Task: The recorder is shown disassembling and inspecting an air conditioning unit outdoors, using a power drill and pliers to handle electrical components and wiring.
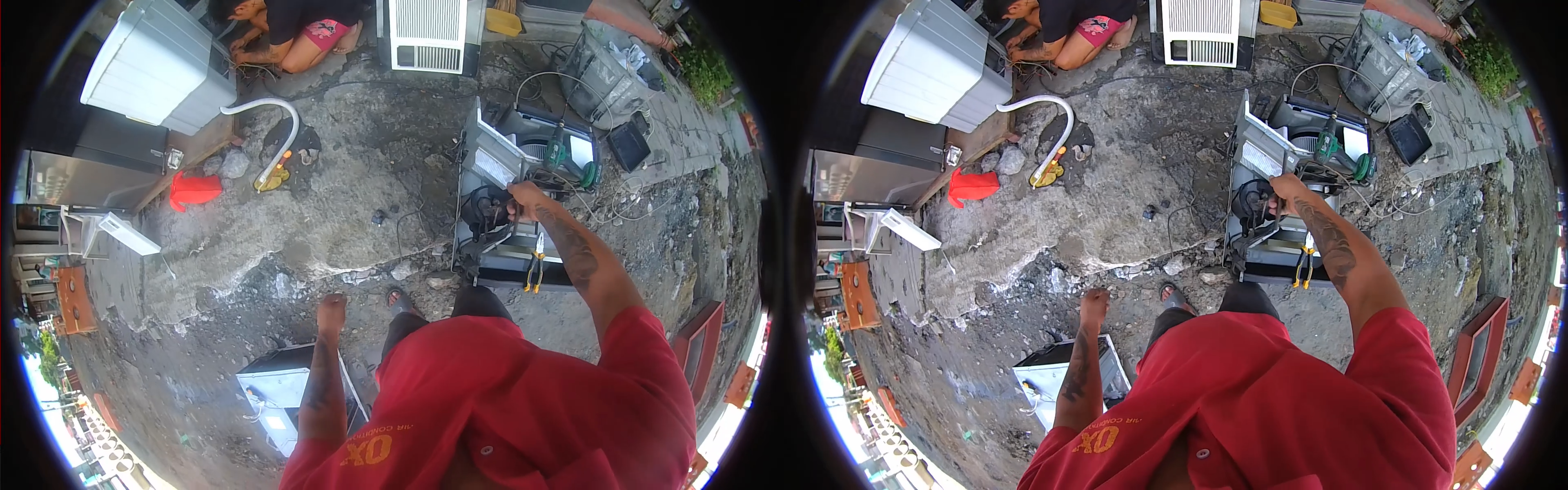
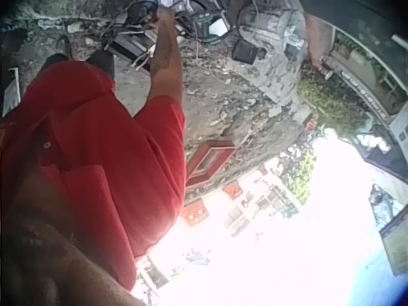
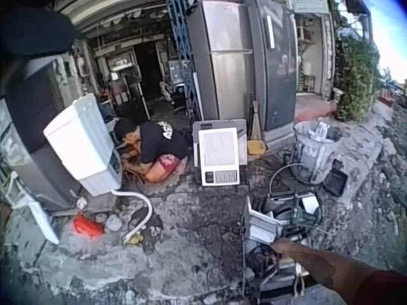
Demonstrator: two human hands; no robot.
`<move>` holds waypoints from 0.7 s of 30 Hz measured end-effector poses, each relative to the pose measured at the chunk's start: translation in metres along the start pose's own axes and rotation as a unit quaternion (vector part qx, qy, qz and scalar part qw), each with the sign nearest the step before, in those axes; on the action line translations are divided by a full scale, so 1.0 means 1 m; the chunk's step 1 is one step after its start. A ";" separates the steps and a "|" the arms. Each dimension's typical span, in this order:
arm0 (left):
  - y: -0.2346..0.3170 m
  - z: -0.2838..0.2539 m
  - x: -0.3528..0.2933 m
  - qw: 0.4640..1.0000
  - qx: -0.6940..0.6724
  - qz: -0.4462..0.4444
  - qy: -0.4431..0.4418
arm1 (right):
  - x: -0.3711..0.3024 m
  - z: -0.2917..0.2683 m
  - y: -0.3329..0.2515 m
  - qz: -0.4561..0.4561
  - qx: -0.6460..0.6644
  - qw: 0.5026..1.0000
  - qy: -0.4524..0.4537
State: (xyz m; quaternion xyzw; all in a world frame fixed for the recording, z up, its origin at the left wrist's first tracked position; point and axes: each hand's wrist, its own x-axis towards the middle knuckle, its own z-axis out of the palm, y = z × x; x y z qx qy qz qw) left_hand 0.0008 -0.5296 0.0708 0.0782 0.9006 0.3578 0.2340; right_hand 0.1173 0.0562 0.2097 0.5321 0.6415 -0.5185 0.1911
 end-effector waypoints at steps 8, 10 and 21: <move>0.298 0.237 -0.009 0.914 -0.310 0.095 -0.242 | -0.018 -0.013 0.014 0.095 0.311 0.944 -0.061; 0.337 0.274 -0.013 0.926 -0.271 0.077 -0.251 | -0.024 -0.014 0.026 0.097 0.363 0.925 -0.058; 0.367 0.391 0.044 0.939 -0.187 0.287 0.039 | -0.109 -0.033 0.041 -0.401 -0.338 0.847 0.089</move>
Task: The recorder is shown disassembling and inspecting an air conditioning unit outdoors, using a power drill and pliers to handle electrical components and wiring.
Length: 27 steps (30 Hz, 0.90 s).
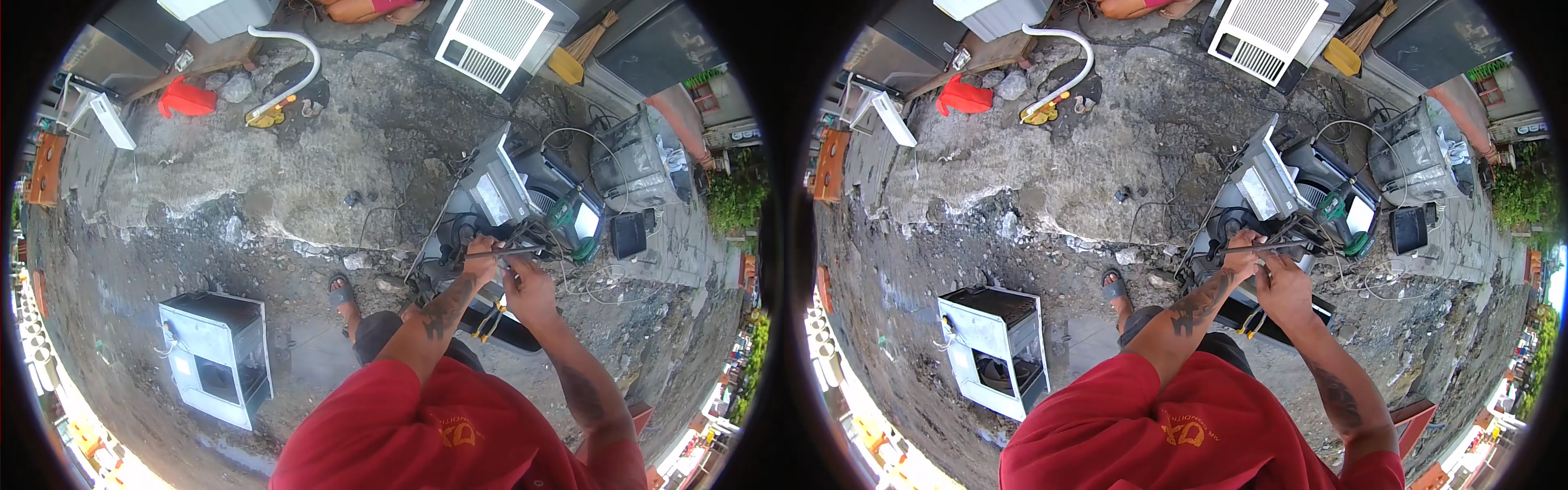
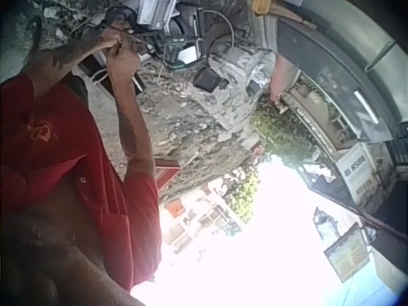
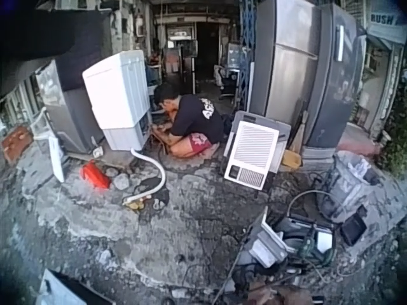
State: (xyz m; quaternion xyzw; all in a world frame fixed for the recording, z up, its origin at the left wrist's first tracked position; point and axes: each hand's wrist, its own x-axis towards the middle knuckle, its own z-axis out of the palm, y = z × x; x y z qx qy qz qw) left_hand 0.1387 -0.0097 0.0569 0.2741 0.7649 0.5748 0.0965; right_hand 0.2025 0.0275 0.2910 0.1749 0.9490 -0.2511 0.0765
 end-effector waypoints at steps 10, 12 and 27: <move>0.005 -0.013 0.020 1.000 0.002 0.019 -0.020 | 0.071 -0.049 -0.006 -0.407 -0.447 0.793 -0.066; -0.007 -0.007 0.022 0.990 -0.109 -0.074 -0.044 | 0.084 -0.044 -0.017 -0.462 -0.437 0.770 -0.048; 0.024 -0.023 0.029 0.990 0.006 -0.128 -0.054 | 0.083 -0.058 0.027 0.163 -0.027 0.986 -0.033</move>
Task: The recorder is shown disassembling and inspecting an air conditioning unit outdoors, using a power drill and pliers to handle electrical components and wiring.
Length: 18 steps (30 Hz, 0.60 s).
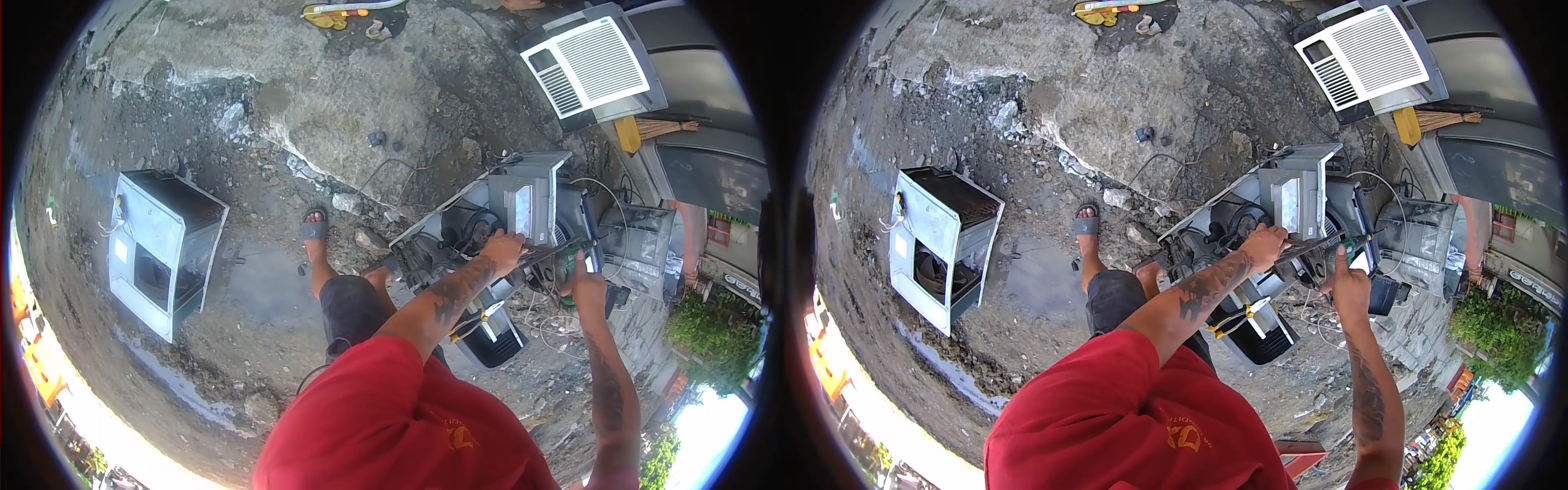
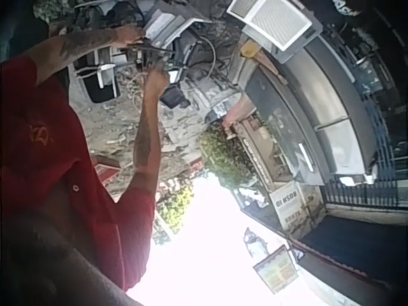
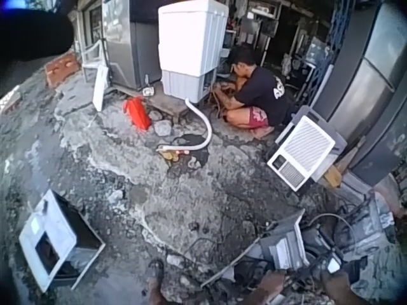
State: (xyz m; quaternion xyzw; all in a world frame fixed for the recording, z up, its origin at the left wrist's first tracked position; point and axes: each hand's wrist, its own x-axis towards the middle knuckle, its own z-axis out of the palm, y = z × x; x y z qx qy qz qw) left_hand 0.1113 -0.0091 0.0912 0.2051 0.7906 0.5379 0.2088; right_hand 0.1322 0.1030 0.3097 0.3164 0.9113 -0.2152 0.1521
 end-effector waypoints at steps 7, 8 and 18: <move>-0.001 -0.003 0.000 0.997 0.039 0.013 -0.062 | -0.009 0.000 -0.007 -0.396 -0.499 0.769 0.052; 0.001 -0.003 -0.002 0.997 0.036 0.012 -0.061 | -0.005 0.004 -0.001 -0.363 -0.467 0.806 0.012; -0.007 0.014 -0.015 0.997 0.054 0.004 -0.056 | -0.007 -0.006 0.001 0.204 0.067 0.973 -0.083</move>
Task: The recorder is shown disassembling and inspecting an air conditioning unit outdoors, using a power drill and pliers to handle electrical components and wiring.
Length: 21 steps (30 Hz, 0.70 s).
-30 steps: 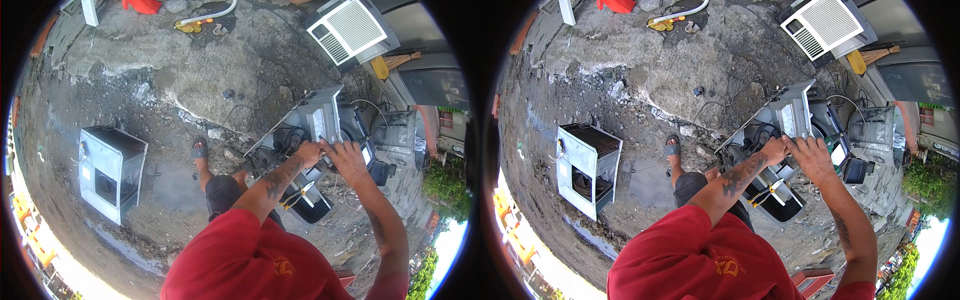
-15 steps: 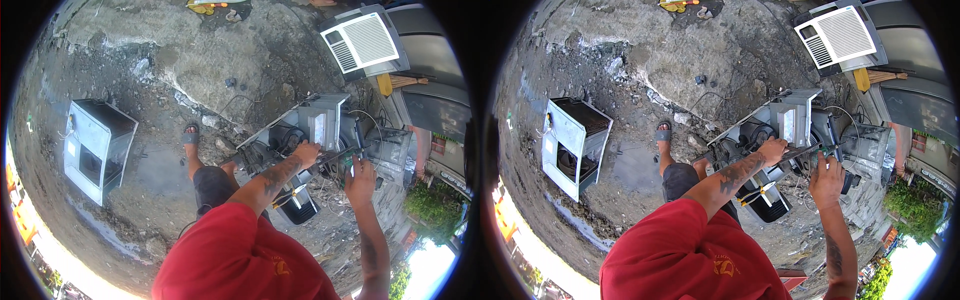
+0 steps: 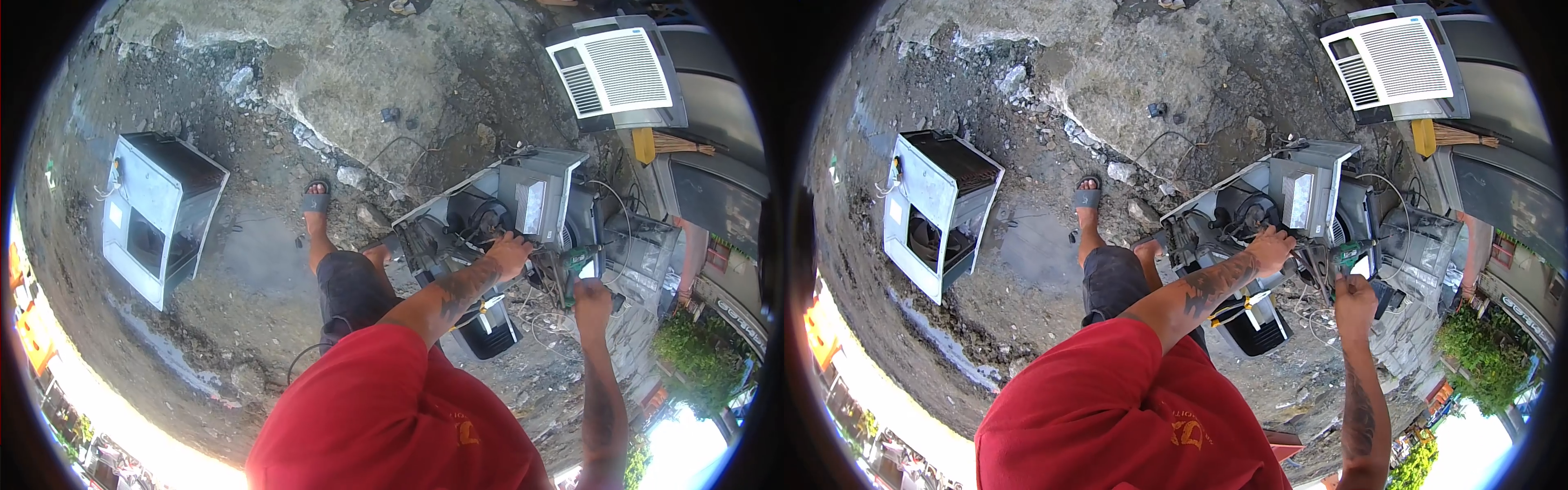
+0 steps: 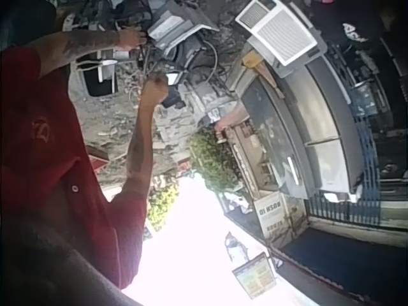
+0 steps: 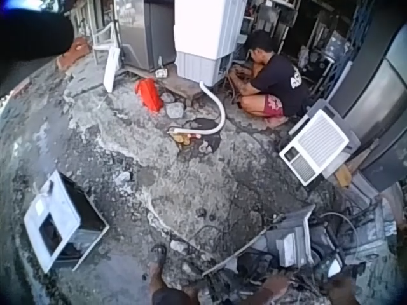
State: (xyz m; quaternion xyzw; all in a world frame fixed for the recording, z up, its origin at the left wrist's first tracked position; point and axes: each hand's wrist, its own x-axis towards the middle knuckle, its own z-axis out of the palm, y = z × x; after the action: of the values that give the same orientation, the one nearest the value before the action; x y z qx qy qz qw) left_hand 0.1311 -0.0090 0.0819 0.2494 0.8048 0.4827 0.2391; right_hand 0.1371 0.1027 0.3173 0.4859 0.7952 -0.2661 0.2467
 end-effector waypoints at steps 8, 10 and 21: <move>0.004 -0.007 0.001 1.000 -0.010 0.005 -0.023 | -0.005 0.007 0.000 -0.615 -0.524 0.573 0.138; -0.001 -0.009 0.002 1.000 0.004 0.013 -0.018 | 0.003 0.004 -0.004 -0.653 -0.549 0.508 0.117; -0.004 -0.010 0.003 0.999 -0.017 -0.036 0.006 | 0.031 -0.002 -0.004 -0.093 -0.278 0.956 0.004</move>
State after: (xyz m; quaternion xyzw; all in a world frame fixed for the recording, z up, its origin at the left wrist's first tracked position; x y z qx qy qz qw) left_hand 0.1219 -0.0147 0.0822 0.2135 0.8061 0.4890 0.2558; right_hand 0.1204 0.1222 0.2996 0.3230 0.8804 -0.0546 0.3428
